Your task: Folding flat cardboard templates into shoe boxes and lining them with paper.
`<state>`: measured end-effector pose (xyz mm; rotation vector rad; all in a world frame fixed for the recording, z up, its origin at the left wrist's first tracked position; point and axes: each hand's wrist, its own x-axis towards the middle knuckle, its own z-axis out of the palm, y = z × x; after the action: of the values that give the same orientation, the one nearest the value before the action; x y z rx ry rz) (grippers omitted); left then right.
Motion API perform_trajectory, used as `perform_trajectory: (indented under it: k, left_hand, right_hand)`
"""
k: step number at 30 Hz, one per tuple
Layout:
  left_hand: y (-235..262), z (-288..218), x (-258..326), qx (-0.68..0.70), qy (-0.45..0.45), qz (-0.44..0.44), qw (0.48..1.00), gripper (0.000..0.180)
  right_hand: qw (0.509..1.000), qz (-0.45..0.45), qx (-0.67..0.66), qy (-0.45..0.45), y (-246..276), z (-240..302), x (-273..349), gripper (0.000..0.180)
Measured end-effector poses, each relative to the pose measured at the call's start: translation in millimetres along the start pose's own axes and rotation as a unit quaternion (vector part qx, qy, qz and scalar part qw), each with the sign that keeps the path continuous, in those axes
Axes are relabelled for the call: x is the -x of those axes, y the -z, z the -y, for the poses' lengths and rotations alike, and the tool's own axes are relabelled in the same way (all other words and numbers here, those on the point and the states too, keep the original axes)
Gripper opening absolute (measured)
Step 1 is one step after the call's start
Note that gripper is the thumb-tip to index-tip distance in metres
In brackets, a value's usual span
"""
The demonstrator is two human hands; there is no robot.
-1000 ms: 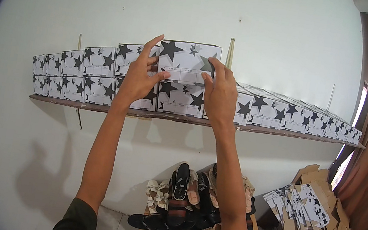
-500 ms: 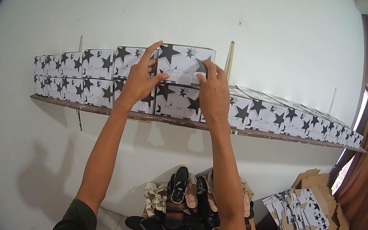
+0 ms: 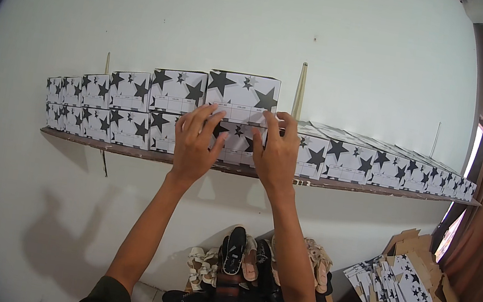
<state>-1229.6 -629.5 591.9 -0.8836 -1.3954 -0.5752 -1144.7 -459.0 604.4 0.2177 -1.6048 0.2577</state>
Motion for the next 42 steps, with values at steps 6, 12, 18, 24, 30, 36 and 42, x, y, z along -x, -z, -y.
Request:
perform_trajectory:
  k: [6,12,18,24,30,36,42]
  left_hand:
    - [-8.6,3.2,10.6,-0.037,0.028,0.029,0.999,0.051]
    - [-15.6,9.7,21.8,-0.066,0.033,0.064,0.995,0.058]
    - [-2.1,8.0,16.6,-0.07,0.027,0.066,0.995,0.056]
    - [20.6,-20.2,37.3,0.059,0.044,0.004,0.997,0.052]
    - [43.2,-105.9,128.7,0.461,0.188,0.056,0.865,0.049]
    - [-12.4,-228.6,222.1,0.612,0.339,0.271,0.661,0.053]
    - [-49.8,-367.9,261.8,0.668,0.341,0.39,0.534,0.052]
  right_hand:
    - [0.996,-0.009,0.063,0.063,-10.9,-5.5,7.2,0.039]
    - [0.981,0.011,0.184,0.068,-23.5,-11.8,24.4,0.045]
    - [0.974,0.056,0.21,0.062,-4.9,0.9,22.7,0.051]
    - [0.993,0.059,0.099,0.012,30.8,11.1,52.6,0.061]
    - [0.986,0.069,0.01,-0.153,123.2,8.9,148.4,0.058]
    - [0.915,0.08,0.093,-0.384,243.8,-28.9,278.5,0.056]
    - [0.857,0.037,0.208,-0.47,391.2,-36.2,363.9,0.056]
